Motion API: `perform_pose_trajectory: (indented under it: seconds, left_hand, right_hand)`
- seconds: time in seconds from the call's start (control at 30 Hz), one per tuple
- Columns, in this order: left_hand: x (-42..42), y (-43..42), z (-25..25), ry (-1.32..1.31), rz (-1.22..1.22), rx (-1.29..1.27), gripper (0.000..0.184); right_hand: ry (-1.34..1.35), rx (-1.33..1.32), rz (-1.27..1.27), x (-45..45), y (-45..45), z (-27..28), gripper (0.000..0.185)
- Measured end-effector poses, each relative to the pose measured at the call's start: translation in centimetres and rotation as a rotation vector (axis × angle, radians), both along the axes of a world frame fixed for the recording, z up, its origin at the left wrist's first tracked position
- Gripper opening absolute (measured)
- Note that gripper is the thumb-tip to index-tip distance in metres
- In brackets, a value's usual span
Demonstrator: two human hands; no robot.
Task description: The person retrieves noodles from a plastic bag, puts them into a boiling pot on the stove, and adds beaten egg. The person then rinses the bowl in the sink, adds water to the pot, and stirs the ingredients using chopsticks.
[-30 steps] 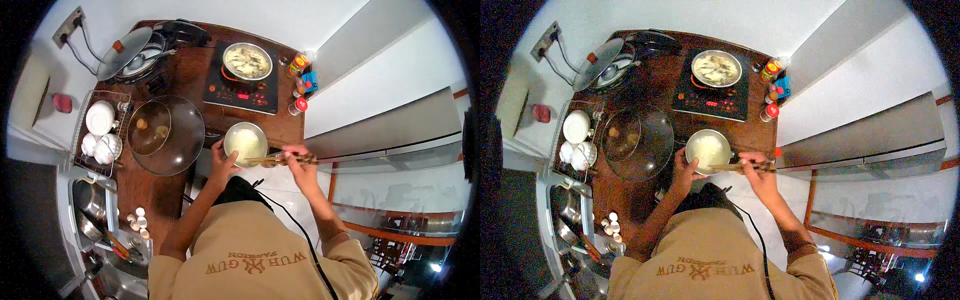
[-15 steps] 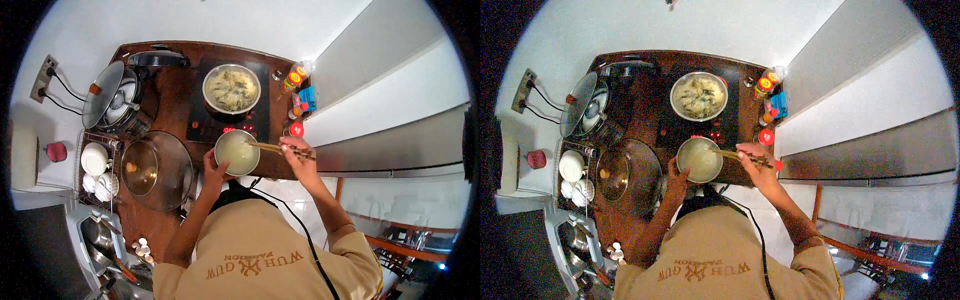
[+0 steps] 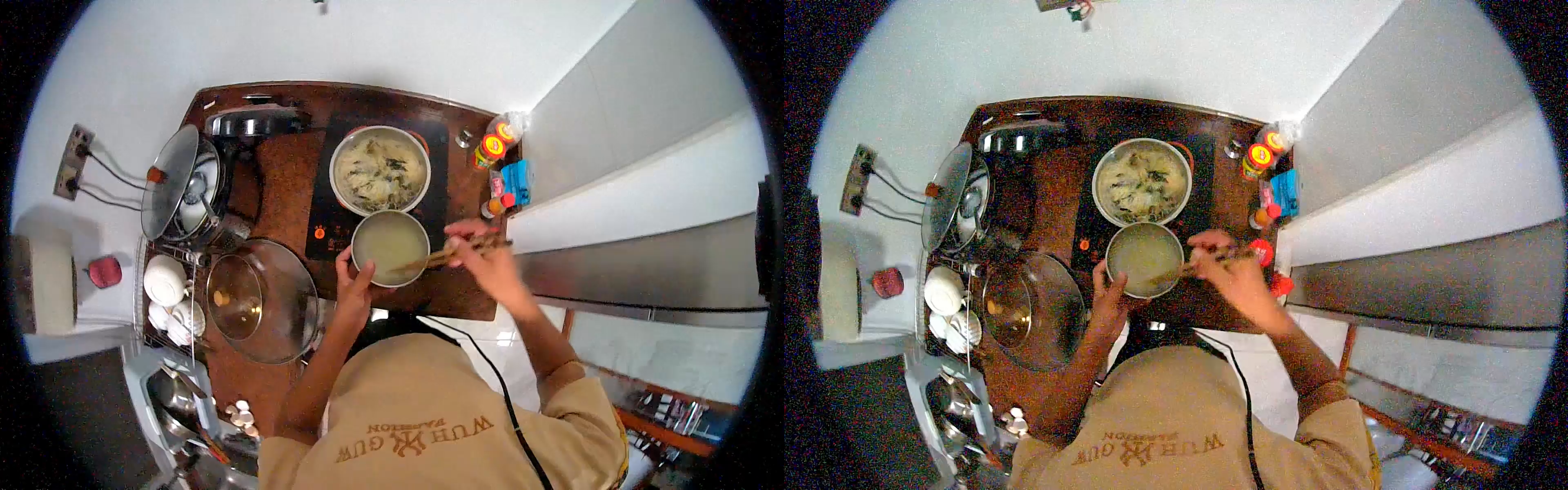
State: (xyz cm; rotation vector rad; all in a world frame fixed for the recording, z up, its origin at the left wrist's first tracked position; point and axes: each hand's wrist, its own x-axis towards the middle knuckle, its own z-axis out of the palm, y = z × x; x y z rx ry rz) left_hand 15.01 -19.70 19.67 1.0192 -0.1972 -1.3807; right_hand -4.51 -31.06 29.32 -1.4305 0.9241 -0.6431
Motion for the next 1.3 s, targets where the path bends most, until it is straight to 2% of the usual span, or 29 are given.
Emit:
perform_pose_trajectory:
  seconds: [0.03, 0.1, 0.23, 0.3, 0.33, 0.37, 0.43, 0.57, 0.9, 0.97, 1.0, 1.07, 1.1, 1.17, 1.3]
  left_hand:
    - [0.3, -0.1, -0.1, -0.029, -0.026, -0.037, 0.056]
    - [0.9, -1.0, 0.6, -0.081, -0.045, 0.013, 0.057]
    - [2.4, -3.4, 2.6, -0.178, -0.009, 0.046, 0.059]
    - [3.2, -4.5, 2.8, -0.223, -0.009, 0.063, 0.060]
    - [3.6, -5.0, 2.8, -0.254, -0.010, 0.054, 0.060]
    - [3.8, -5.6, 2.8, -0.284, -0.011, 0.043, 0.060]
    - [4.2, -6.8, 3.2, -0.276, -0.012, 0.043, 0.060]
    - [4.5, -9.0, 2.8, -0.261, 0.044, 0.046, 0.062]
    - [3.6, -13.2, 2.2, -0.433, 0.050, 0.044, 0.067]
    - [3.2, -13.7, 3.4, -0.572, 0.027, 0.077, 0.064]
    - [3.5, -14.3, 1.8, -0.571, 0.026, 0.073, 0.064]
    - [4.5, -15.6, -2.7, -1.109, 0.117, -0.029, 0.061]
    - [4.4, -15.6, -2.0, -1.109, 0.118, -0.032, 0.061]
    - [4.2, -15.6, -0.5, -1.470, 0.189, -0.144, 0.059]
    - [3.7, -15.3, 1.7, -1.529, 0.091, -0.098, 0.060]
  right_hand:
    - [0.121, -0.026, -0.062, 0.1, -0.6, 1.0, 0.018]
    - [-0.033, -0.277, -0.164, 1.0, -1.3, 0.5, 0.015]
    - [-0.075, -0.218, -0.061, 2.7, -0.8, 0.6, 0.014]
    - [0.014, -0.489, -0.059, 2.5, -1.1, -0.3, 0.015]
    - [-0.078, -0.347, -0.120, 2.6, -1.2, -0.7, 0.017]
    - [-0.078, -0.348, -0.128, 2.6, -1.2, -0.8, 0.017]
    - [-0.274, -0.129, -0.352, 2.8, -1.1, -0.1, 0.020]
    - [-0.302, -0.164, -0.513, 3.2, -2.0, -0.6, 0.023]
    - [-0.295, -0.194, -0.565, 3.4, -2.3, -2.5, 0.024]
    - [-0.260, -0.191, -0.572, 3.2, -2.3, -2.4, 0.024]
    - [-0.260, -0.194, -0.573, 3.2, -2.3, -2.4, 0.024]
    - [-0.267, -0.186, -0.591, 3.1, -2.1, -2.4, 0.024]
    - [-0.267, -0.188, -0.591, 3.0, -2.1, -2.5, 0.024]
    - [-0.234, -0.211, -0.561, 2.6, -2.0, -2.7, 0.025]
    - [-0.216, -0.233, -0.554, 2.6, -1.6, -1.8, 0.025]
